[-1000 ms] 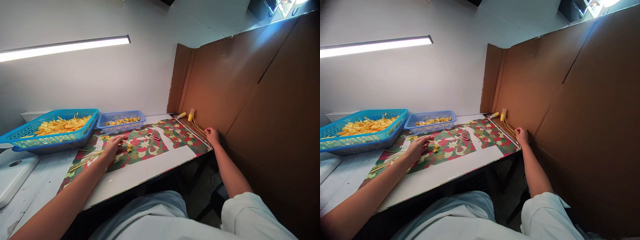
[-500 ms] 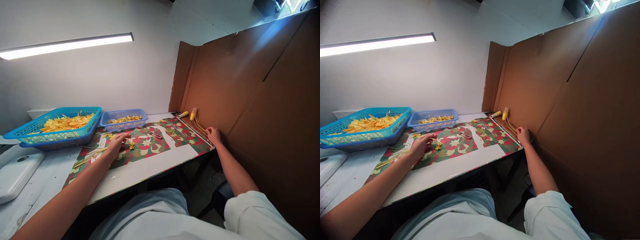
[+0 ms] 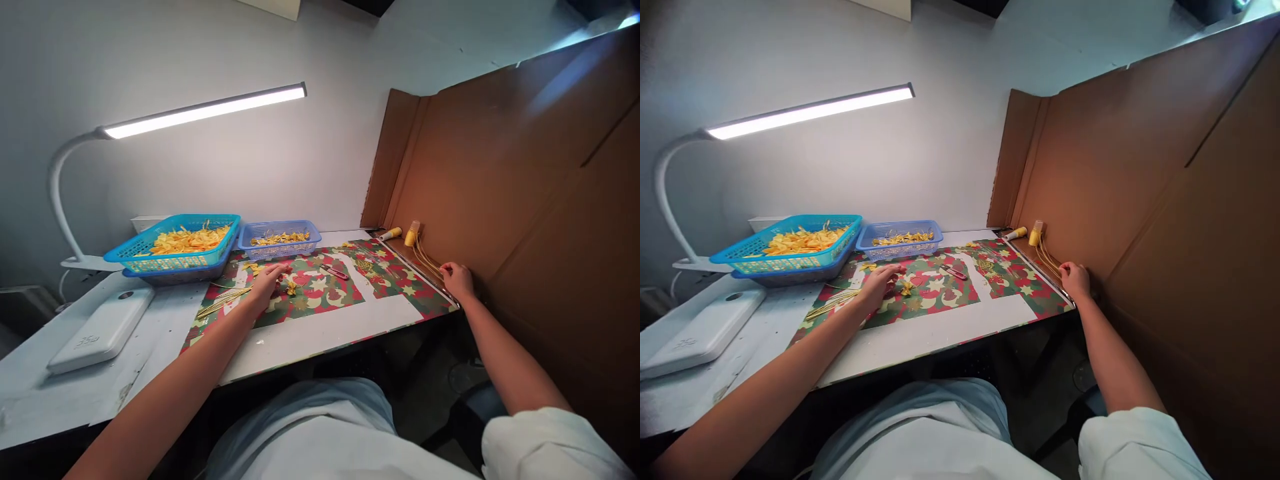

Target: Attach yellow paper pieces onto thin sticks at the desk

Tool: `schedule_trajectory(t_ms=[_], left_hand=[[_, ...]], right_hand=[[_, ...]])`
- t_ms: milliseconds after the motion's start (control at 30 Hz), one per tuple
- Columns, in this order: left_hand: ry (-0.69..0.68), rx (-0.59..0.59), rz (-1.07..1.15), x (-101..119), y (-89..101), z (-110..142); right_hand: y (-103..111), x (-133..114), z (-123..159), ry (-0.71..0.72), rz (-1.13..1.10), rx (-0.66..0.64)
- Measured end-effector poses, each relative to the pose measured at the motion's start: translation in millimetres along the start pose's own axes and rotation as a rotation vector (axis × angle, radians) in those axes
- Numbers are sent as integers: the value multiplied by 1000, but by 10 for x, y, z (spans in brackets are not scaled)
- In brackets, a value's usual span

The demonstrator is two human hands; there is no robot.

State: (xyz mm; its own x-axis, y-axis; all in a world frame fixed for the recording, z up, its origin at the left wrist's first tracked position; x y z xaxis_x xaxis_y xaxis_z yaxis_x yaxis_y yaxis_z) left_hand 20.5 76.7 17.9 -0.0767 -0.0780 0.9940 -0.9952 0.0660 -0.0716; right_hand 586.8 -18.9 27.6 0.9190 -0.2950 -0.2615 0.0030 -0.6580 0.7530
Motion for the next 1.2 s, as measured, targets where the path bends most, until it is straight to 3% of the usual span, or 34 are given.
schedule_trajectory(t_ms=[367,533,667,767,867,967,1033,1100,1200], left_hand=[[6,-7,-7,24,-24,19],[-1,4,-52,33,-8,41],[-23,17,-71,36,10,26],[-50,45,-90,58,31,20],[-107,47,-146,106,35,25],[-221,13,-288,182,7,36],[-288,-18,-404,214,-21,44],[-334,-55,-488,228,-50,54],[-412,-107,-581,259,-101,87]], right_hand=[[56,-47,10,0,-50,21],[170,1,60,14,-114,121],[453,-158,43,14,-175,288],[765,-743,48,77,-322,444],[846,-1793,134,258,-494,301],[574,-2959,475,464,-615,-177],[380,-3531,802,557,-625,-397],[234,-3898,1049,615,-578,-463],[20,-4177,1216,635,-408,-498]])
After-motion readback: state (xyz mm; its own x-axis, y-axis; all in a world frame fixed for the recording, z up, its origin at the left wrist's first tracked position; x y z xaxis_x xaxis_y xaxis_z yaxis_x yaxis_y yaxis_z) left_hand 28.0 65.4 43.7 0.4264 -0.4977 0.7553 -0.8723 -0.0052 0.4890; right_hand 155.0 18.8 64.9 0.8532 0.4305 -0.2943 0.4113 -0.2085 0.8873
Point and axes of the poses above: each hand's wrist, its own z-axis away from the middle knuckle, its own y-axis out of the back of the hand, x = y × z, the point moved 8 cm from there along -z, towards the middle knuckle, and after that the axes turned 2 degrees about z, right-handed, at the moved point
